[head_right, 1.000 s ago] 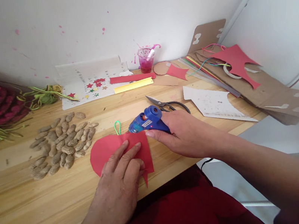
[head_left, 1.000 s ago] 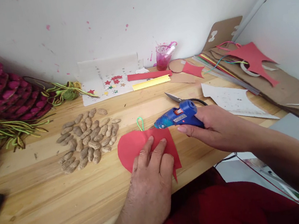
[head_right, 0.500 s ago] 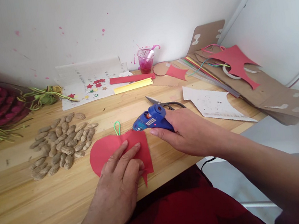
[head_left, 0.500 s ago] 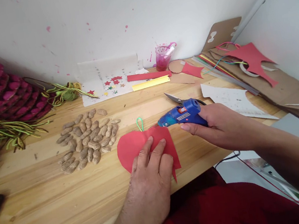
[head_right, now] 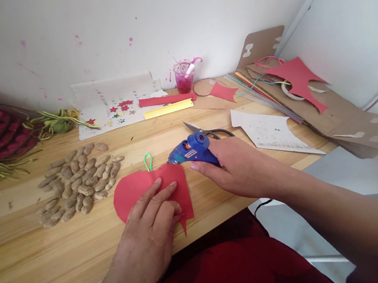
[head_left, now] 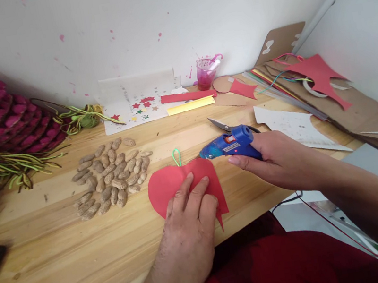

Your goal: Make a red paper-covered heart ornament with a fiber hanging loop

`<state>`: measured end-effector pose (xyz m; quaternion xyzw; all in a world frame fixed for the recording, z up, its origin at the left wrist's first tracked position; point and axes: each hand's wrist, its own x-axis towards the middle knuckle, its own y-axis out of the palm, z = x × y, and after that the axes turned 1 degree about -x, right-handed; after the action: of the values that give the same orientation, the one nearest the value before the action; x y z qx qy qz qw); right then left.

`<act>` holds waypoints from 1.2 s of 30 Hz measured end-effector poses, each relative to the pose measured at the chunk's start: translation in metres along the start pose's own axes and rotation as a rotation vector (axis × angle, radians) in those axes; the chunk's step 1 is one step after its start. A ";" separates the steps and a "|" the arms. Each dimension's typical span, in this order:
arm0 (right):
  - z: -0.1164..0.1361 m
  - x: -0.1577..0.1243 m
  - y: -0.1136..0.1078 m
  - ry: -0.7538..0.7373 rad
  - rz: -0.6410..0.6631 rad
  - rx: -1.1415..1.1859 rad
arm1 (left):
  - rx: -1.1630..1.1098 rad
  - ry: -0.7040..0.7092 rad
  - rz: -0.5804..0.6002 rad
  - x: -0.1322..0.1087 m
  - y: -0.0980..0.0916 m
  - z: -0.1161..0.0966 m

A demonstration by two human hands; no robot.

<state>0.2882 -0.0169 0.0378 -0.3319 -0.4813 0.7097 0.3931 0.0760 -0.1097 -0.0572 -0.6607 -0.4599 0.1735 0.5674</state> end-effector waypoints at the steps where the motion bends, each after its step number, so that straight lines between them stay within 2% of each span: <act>1: 0.000 0.000 0.000 0.000 -0.010 0.008 | -0.026 0.002 -0.041 0.001 -0.002 0.000; 4: -0.001 -0.001 0.003 0.049 -0.038 0.127 | -0.157 -0.031 -0.169 0.004 -0.010 0.001; 9: -0.002 0.001 0.012 0.281 0.011 0.796 | -0.416 -0.214 -0.249 0.004 -0.022 0.001; 11: 0.000 0.003 0.017 0.342 0.056 0.997 | -0.505 -0.260 -0.314 0.002 -0.026 0.001; 15: 0.008 0.005 0.023 0.358 0.123 1.176 | -0.642 -0.310 -0.466 0.002 -0.037 0.000; 18: 0.015 0.004 0.025 0.319 0.183 1.246 | -0.629 -0.271 -0.514 0.005 -0.044 -0.001; 23: 0.021 -0.002 0.027 0.251 0.303 1.437 | -0.555 -0.213 -0.487 0.012 -0.038 0.002; 26: 0.022 -0.006 0.029 0.292 0.238 1.431 | -0.566 -0.241 -0.459 0.014 -0.034 0.001; 29: 0.021 -0.009 0.031 0.337 0.139 1.347 | -0.728 -0.429 -0.380 0.018 -0.035 0.000; 32: 0.021 -0.010 0.033 0.281 0.098 1.286 | -0.980 -0.623 -0.286 0.024 -0.038 -0.003; 36: 0.024 -0.011 0.037 0.226 0.037 1.304 | -1.147 -0.710 -0.269 0.035 -0.042 -0.002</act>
<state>0.2643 -0.0454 0.0113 -0.1063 0.0971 0.8231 0.5493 0.0781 -0.0855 -0.0077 -0.6969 -0.7151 0.0366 -0.0407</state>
